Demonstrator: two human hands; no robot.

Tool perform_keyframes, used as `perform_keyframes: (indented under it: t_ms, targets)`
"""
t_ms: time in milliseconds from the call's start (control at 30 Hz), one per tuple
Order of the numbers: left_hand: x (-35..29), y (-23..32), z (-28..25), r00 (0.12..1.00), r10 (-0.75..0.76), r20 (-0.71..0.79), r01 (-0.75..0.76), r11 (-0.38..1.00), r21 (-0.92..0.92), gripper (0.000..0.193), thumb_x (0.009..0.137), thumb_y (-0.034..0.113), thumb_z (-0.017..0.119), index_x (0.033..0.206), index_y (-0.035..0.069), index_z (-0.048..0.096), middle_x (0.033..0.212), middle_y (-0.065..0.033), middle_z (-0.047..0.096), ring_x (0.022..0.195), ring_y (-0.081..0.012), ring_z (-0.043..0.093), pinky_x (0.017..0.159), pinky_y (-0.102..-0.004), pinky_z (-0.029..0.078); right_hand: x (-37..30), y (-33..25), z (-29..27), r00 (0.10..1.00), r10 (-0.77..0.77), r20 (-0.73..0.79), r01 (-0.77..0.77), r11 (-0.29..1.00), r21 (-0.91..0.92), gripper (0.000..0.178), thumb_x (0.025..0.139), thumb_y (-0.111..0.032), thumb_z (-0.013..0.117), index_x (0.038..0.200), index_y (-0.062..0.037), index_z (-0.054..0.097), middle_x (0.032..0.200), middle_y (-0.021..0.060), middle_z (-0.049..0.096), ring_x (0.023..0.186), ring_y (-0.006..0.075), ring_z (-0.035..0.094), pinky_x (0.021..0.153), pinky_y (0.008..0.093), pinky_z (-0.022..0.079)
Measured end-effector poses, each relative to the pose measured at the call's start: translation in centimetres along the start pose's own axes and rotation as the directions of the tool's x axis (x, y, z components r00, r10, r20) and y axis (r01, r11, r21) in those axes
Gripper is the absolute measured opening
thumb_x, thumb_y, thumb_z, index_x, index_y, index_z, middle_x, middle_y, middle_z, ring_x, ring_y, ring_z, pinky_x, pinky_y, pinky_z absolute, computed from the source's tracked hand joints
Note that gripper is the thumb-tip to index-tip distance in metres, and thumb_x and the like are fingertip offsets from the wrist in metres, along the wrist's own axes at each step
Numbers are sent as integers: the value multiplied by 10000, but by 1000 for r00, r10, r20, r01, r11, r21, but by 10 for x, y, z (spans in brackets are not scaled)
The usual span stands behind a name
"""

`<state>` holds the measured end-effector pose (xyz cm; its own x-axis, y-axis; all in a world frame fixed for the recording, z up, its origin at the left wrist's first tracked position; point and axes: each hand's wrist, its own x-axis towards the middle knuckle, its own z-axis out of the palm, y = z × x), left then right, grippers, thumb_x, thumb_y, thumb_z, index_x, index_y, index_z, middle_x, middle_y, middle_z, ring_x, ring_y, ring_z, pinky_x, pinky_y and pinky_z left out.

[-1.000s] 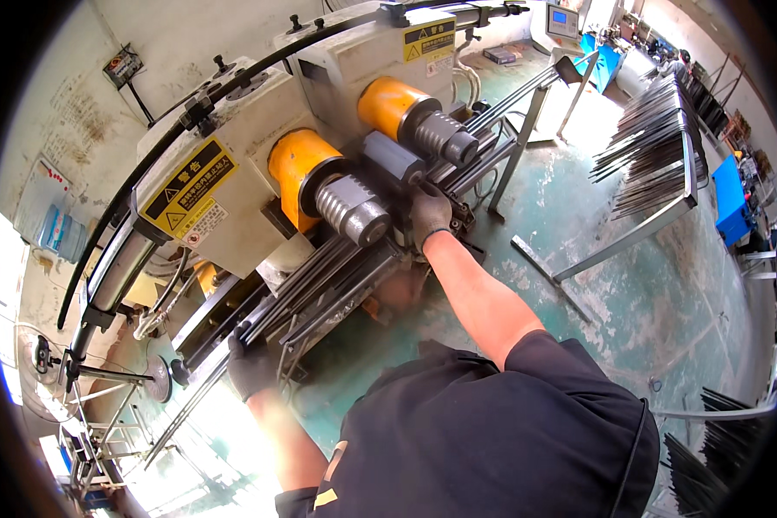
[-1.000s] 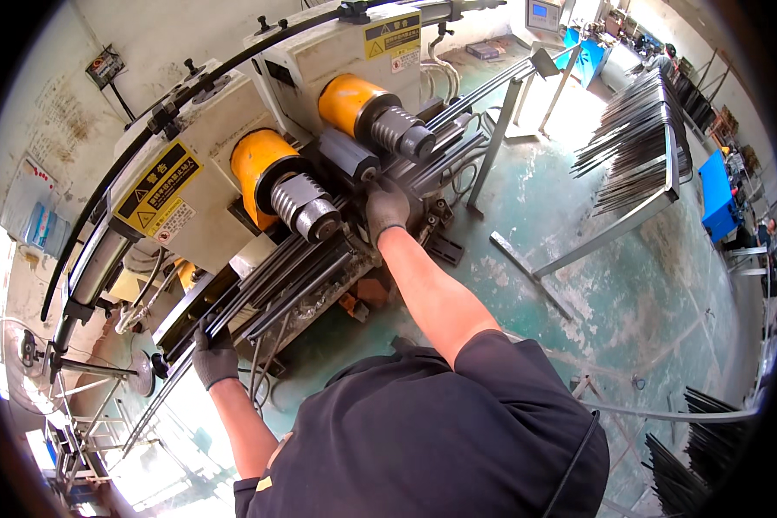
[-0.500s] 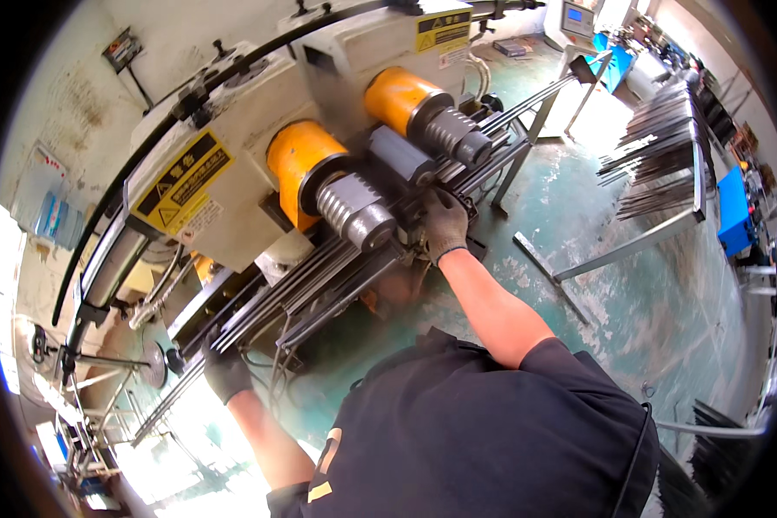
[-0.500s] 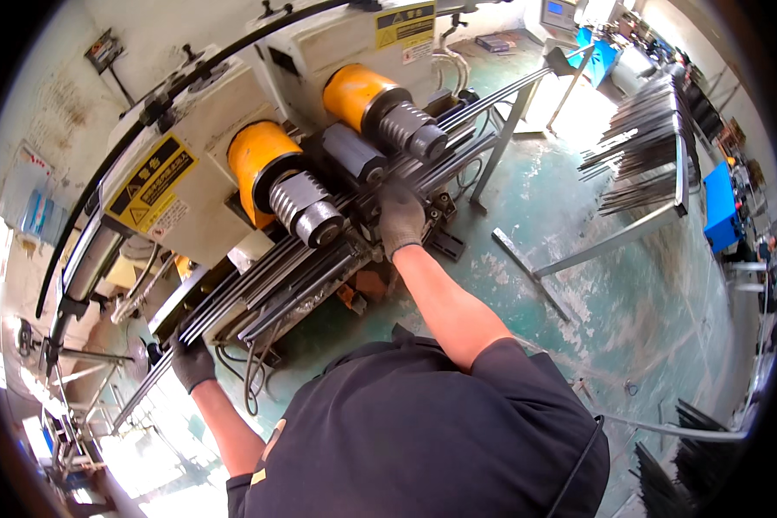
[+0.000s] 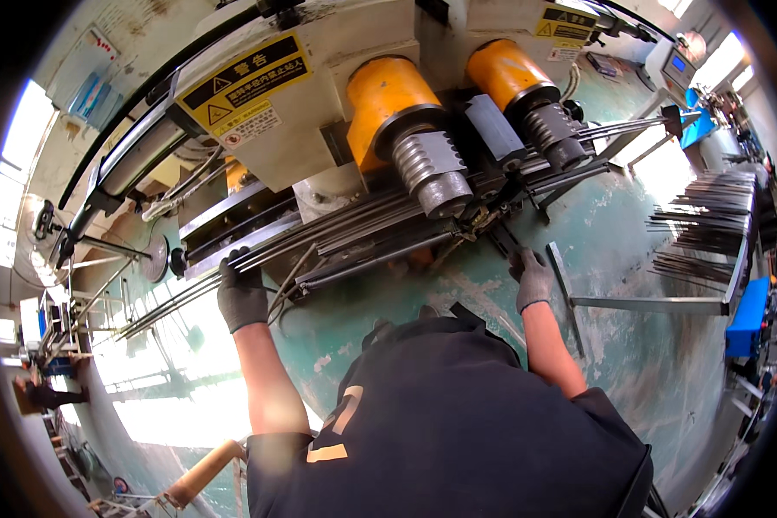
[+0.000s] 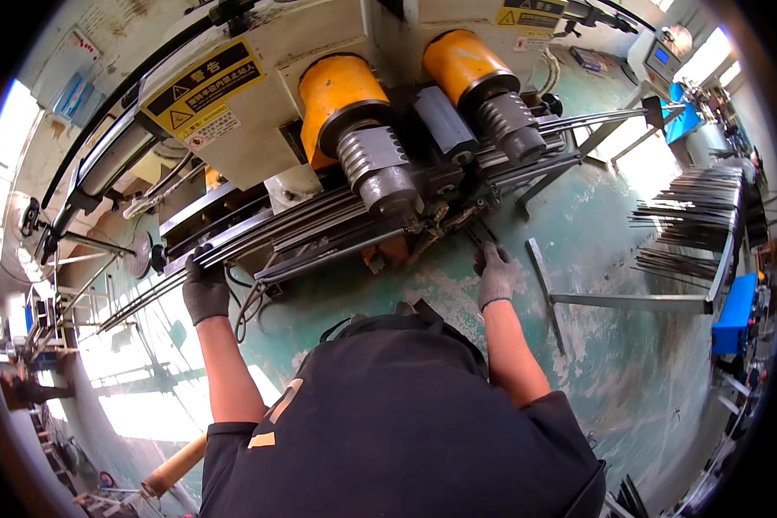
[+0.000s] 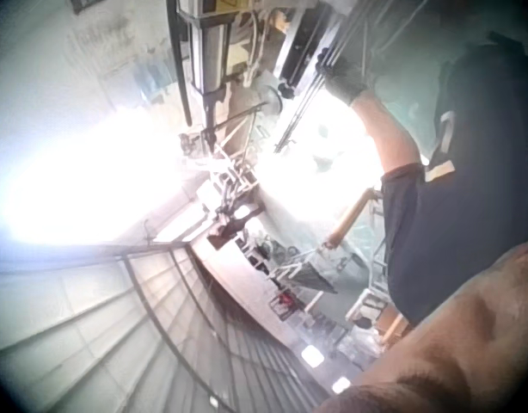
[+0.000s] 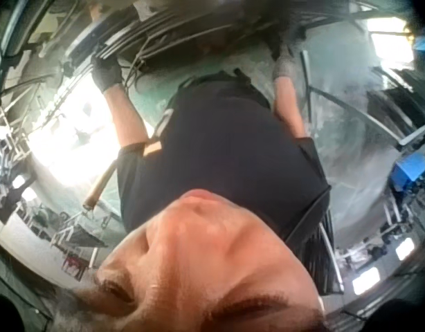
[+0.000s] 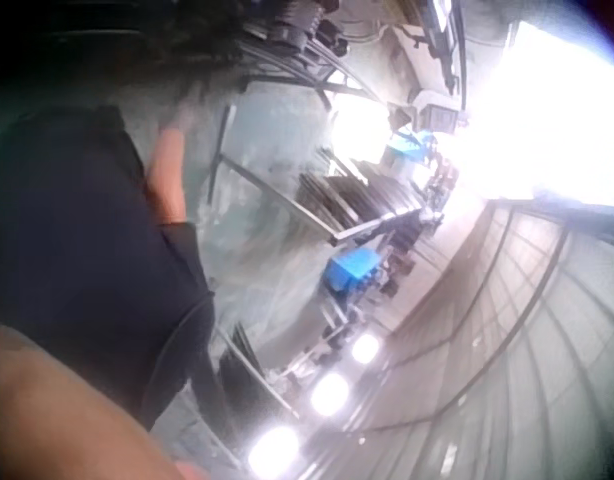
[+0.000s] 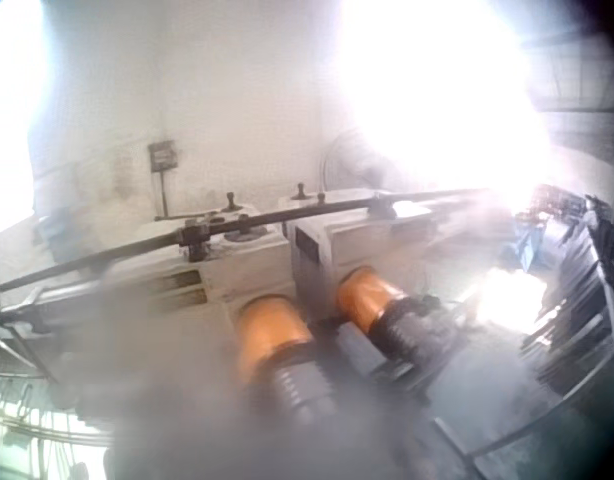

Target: The person repeatedly picks up straight metal rods from a rack, feeds them into a bending machine, and removes the bent rods to place them on a nearby rack. The task involves consistent handling of multiple rods in a repetitive cycle.

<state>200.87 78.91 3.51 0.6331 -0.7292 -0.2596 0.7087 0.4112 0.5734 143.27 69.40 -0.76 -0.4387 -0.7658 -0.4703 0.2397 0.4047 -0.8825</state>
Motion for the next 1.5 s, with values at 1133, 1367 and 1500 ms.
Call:
perform_keyframes:
  t_ms: [1133, 1367, 1500]
  targets:
    - [7, 259, -162, 851, 273, -449, -350, 932, -97, 375, 1089, 382, 562, 1194, 41, 447, 1329, -229, 551, 1216, -467, 586, 1093, -658, 497, 28, 238, -52, 920, 387, 70, -132, 471, -872, 165, 925, -226, 721, 1053, -124, 742, 943, 96, 761, 930, 277, 733, 783, 416, 560]
    - [55, 357, -214, 852, 412, -324, -408, 909, 82, 379, 1114, 313, 513, 1351, 17, 497, 1267, -202, 625, 1104, -394, 674, 1017, -543, 593, -140, 240, 32, 930, 317, 188, -56, 625, -778, 151, 922, -199, 695, 972, -58, 718, 872, 112, 716, 771, 234, 690, 617, 392, 515]
    - [69, 354, -207, 830, 443, -340, -416, 897, 152, 371, 1097, 202, 528, 1430, 48, 477, 1230, -183, 644, 1055, -360, 689, 944, -511, 635, -163, 237, 55, 942, 305, 139, -108, 670, -735, 115, 953, -137, 656, 985, -30, 686, 815, 92, 681, 635, 203, 647, 482, 368, 483]
